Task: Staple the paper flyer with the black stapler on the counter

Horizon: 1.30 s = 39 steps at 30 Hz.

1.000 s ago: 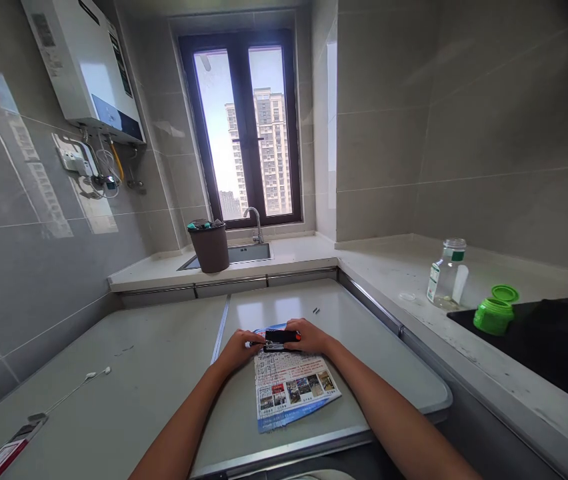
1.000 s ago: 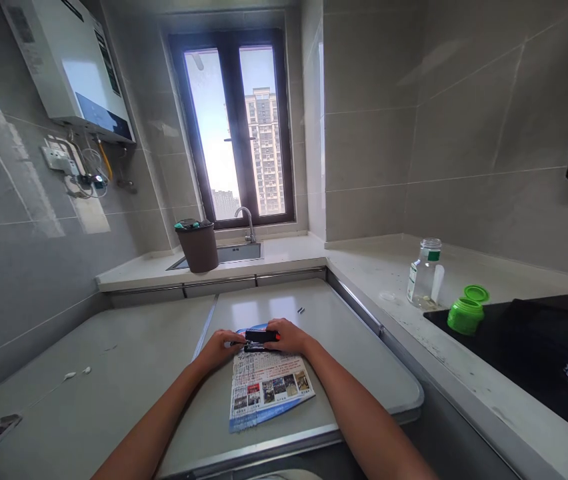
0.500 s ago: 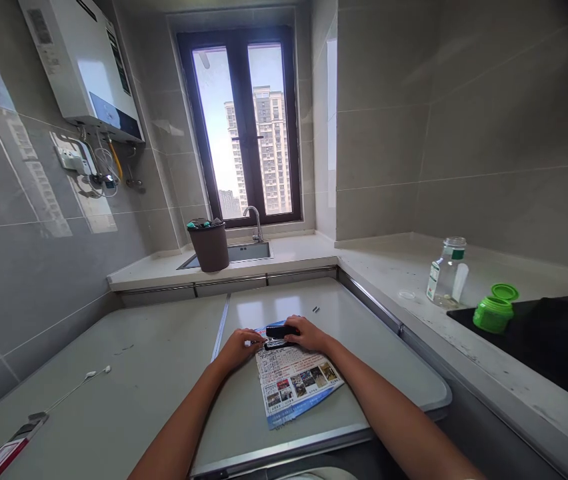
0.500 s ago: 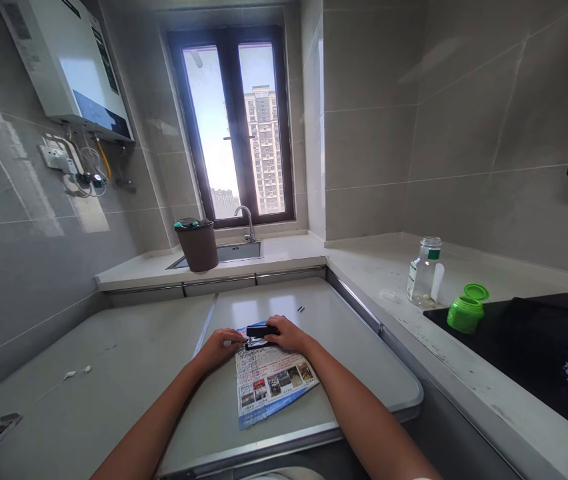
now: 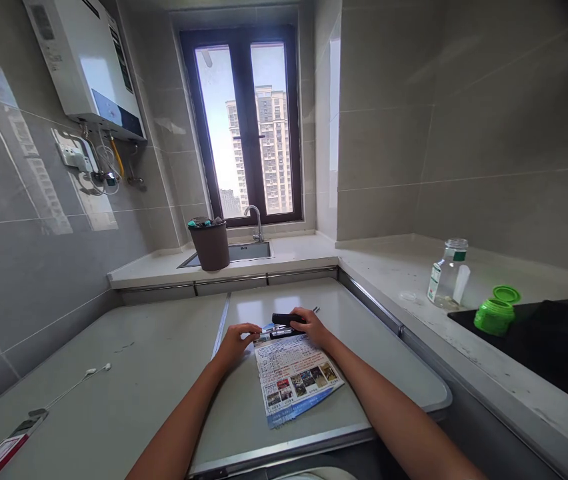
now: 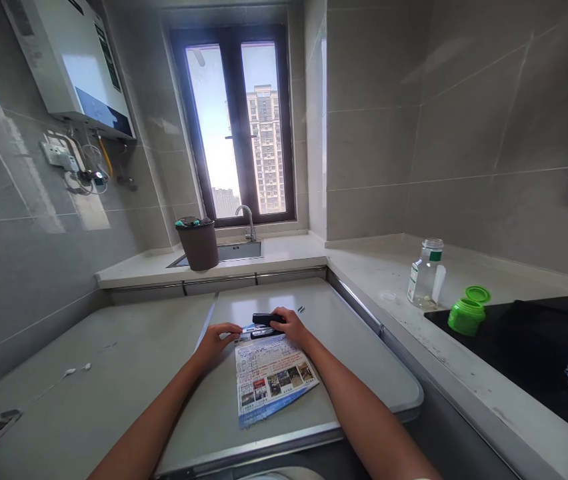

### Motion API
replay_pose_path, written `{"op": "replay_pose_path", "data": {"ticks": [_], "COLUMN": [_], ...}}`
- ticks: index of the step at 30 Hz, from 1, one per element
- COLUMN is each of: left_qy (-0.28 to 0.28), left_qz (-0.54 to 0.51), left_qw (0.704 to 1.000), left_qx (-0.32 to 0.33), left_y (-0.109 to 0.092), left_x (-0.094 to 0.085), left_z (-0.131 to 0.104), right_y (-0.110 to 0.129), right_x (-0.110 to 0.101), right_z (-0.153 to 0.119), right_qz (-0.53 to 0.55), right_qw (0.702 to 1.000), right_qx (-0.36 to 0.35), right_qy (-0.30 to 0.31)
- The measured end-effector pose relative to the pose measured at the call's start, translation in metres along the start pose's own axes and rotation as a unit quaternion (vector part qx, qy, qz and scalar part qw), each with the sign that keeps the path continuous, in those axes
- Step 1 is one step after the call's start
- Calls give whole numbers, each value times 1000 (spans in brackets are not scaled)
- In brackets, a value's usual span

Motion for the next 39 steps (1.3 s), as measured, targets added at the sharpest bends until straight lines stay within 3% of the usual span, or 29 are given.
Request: {"op": "replay_pose_path", "data": {"ticks": [7, 13, 19, 23, 30, 39], "left_qy": [13, 51, 31, 49, 109, 105], "left_qz": [2, -51, -6, 17, 40, 53], "left_qw": [1000, 997, 999, 999, 993, 993], "left_qx": [-23, -1, -16, -15, -6, 27], "left_y": [-5, -14, -8, -4, -11, -4], "left_x": [4, 12, 13, 17, 22, 21], "left_z": [-2, 0, -2, -5, -9, -8], "right_y": [11, 18, 30, 36, 35, 30], "right_x": [9, 16, 20, 29, 41, 41], "right_z": [-7, -11, -14, -17, -22, -20], "right_qz": [55, 68, 69, 40, 19, 29], "right_qw": [997, 995, 993, 993, 987, 989], "right_qx": [-26, -20, -19, -31, -34, 6], "right_qy": [41, 76, 96, 104, 153, 147]}}
Point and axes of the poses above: each hand's wrist, its own z-axis towards the middle knuckle, its own x-axis out of the palm, y = z × x, the point moved 3 cm from there along z, towards the middle knuckle, and after that the axes turned 11 degrees about x, right-handed, at the moved point
